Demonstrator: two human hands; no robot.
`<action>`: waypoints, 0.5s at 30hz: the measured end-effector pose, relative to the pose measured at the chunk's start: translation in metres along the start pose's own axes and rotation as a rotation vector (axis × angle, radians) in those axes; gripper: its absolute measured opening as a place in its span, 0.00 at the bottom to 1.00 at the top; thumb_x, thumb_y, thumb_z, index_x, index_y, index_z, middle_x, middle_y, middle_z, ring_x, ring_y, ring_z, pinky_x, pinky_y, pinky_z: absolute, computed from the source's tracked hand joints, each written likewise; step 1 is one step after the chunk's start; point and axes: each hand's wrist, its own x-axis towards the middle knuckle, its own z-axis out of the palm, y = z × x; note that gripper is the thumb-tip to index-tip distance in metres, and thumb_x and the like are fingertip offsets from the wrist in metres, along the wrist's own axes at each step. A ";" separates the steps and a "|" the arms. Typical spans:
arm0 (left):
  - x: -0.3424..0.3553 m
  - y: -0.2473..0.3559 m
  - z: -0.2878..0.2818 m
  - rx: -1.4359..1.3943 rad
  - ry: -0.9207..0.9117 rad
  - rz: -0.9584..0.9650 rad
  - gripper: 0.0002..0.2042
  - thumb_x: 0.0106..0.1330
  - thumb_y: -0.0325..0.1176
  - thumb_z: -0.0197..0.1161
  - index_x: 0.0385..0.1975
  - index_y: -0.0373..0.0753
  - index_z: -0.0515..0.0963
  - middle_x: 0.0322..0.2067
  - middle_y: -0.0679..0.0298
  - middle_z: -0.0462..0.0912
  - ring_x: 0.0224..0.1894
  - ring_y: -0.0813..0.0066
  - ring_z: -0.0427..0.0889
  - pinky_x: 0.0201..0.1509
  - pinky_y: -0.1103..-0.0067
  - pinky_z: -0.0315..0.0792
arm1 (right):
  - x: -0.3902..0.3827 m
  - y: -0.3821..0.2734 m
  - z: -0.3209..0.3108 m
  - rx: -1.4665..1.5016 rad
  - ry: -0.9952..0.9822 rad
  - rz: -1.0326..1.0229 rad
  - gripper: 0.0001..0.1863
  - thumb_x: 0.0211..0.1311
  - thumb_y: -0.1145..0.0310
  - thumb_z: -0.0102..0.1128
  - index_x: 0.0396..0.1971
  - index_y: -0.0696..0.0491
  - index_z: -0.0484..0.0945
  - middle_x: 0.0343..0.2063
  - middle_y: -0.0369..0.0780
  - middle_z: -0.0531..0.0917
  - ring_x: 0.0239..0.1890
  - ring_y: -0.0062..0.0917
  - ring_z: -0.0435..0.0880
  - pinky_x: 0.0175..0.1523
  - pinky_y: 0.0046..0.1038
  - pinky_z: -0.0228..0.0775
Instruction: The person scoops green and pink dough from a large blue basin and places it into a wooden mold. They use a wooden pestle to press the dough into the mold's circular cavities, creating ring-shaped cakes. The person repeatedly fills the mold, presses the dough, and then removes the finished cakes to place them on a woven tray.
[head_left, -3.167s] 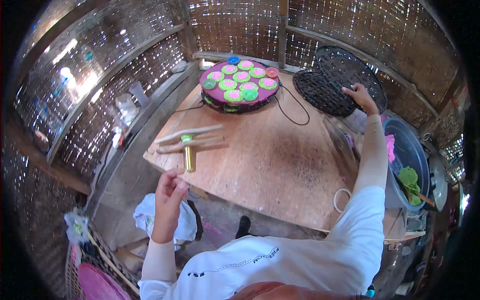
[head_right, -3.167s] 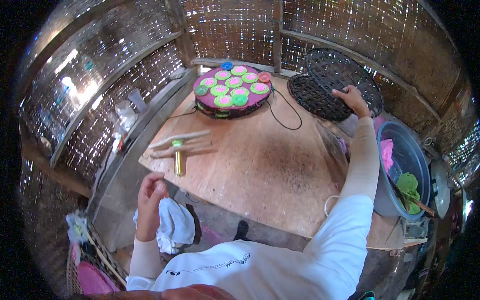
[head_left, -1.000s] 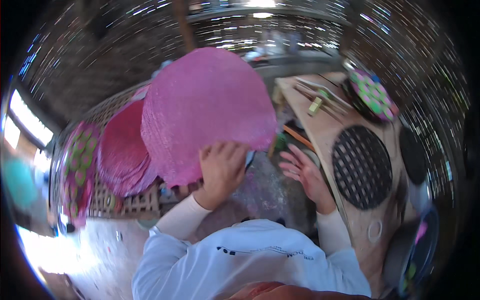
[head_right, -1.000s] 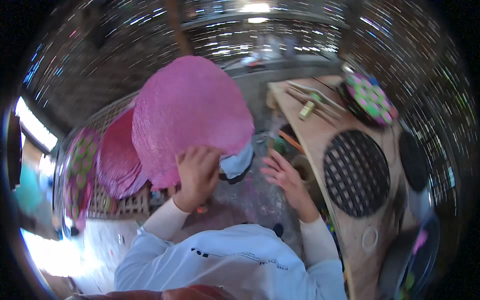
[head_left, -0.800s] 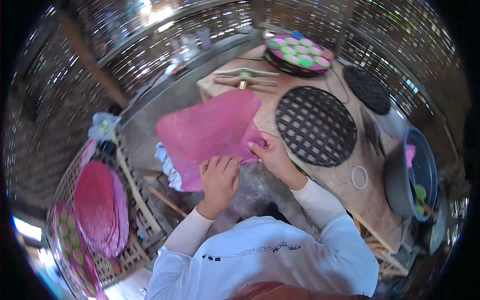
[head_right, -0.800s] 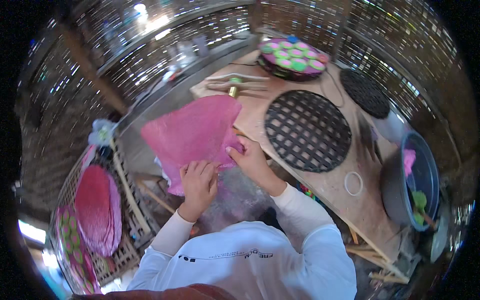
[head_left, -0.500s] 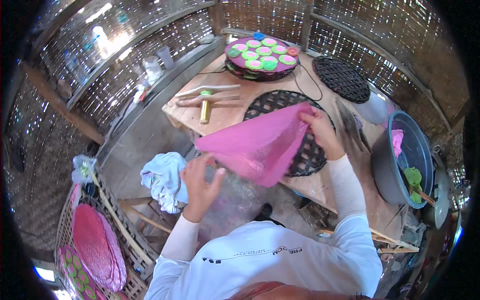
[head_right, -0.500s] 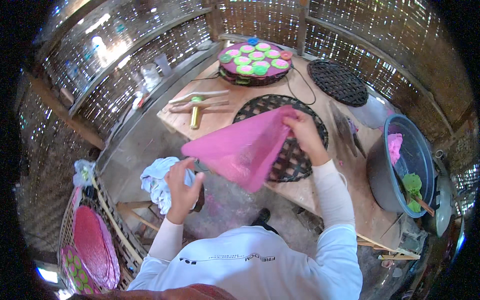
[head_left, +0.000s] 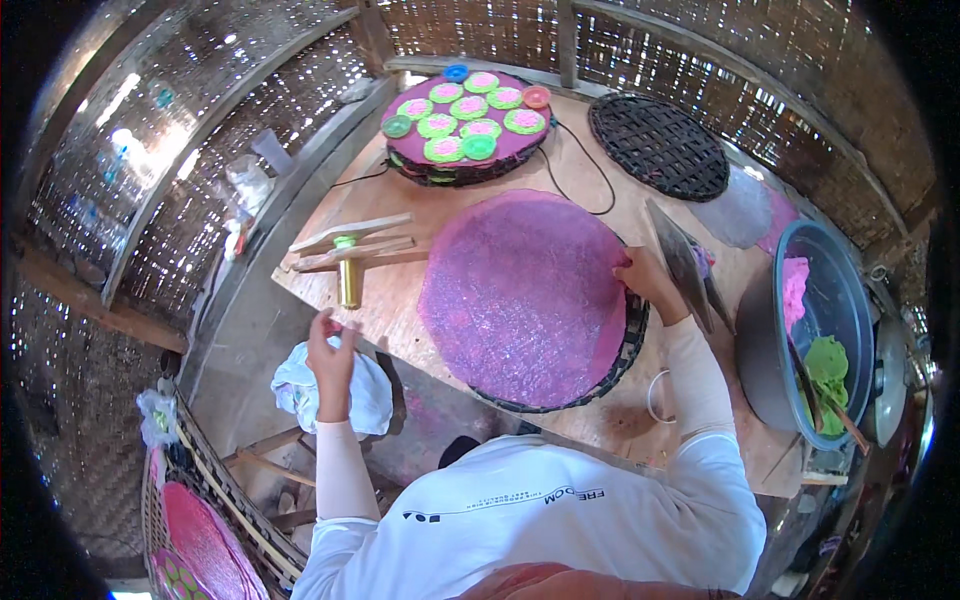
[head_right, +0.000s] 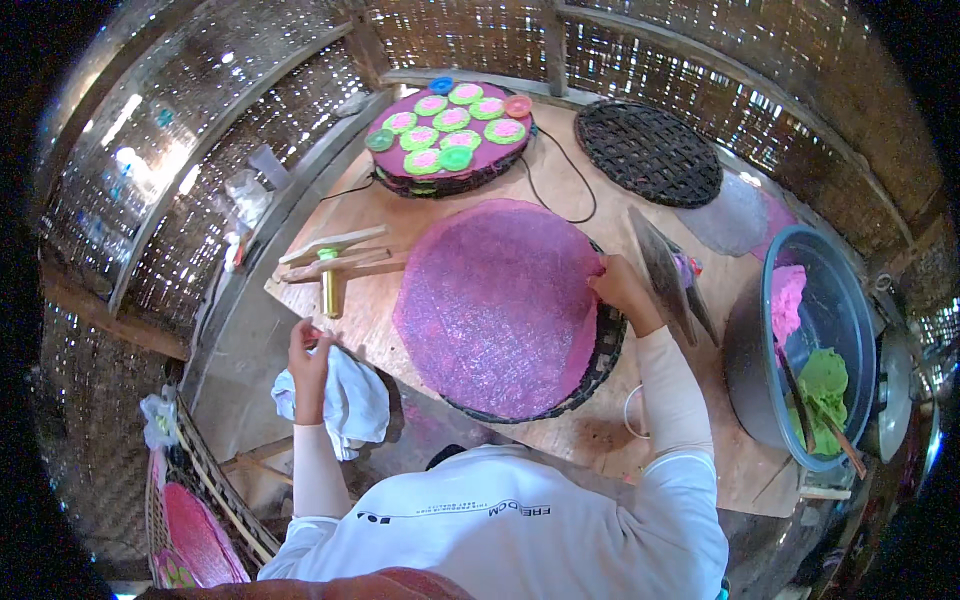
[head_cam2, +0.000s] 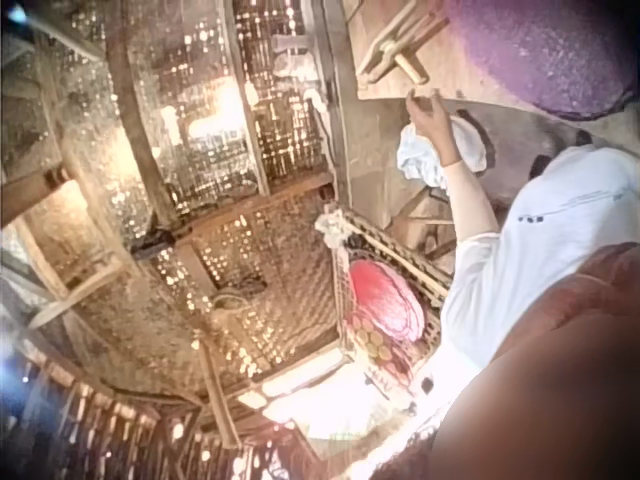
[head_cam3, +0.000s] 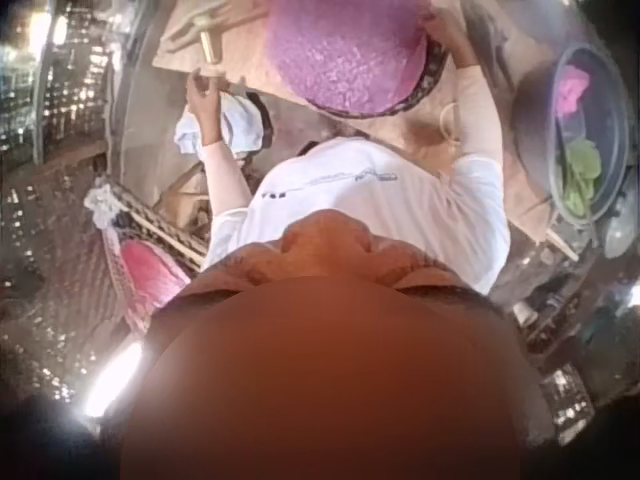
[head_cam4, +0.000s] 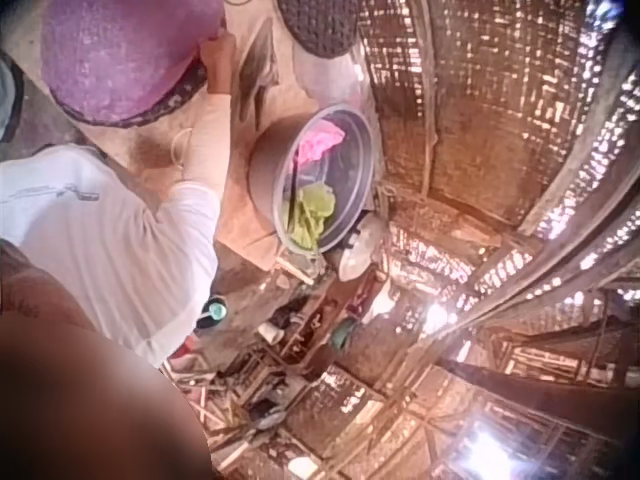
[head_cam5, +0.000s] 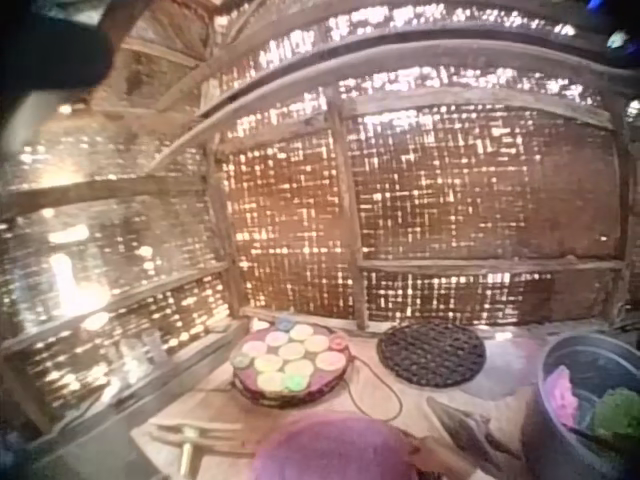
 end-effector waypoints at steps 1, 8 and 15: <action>0.009 -0.015 0.003 -0.046 -0.024 -0.098 0.21 0.51 0.37 0.64 0.44 0.37 0.71 0.29 0.65 0.74 0.34 0.77 0.74 0.36 0.80 0.67 | -0.006 -0.005 -0.006 -0.052 -0.018 -0.032 0.11 0.44 0.70 0.59 0.27 0.63 0.77 0.22 0.48 0.79 0.27 0.34 0.80 0.33 0.33 0.67; 0.091 -0.089 0.028 0.119 -0.136 -0.242 0.28 0.49 0.56 0.59 0.41 0.36 0.74 0.31 0.61 0.78 0.33 0.72 0.75 0.40 0.77 0.66 | -0.032 -0.017 -0.024 -0.184 -0.086 0.075 0.11 0.43 0.69 0.57 0.26 0.62 0.76 0.25 0.49 0.80 0.30 0.41 0.78 0.35 0.36 0.68; 0.117 -0.067 0.043 -0.043 -0.467 -0.168 0.23 0.51 0.50 0.63 0.24 0.30 0.76 0.20 0.64 0.75 0.23 0.80 0.69 0.26 0.80 0.64 | -0.116 -0.016 -0.044 -0.245 0.519 -0.094 0.10 0.46 0.67 0.59 0.25 0.58 0.74 0.22 0.44 0.79 0.23 0.33 0.77 0.28 0.31 0.67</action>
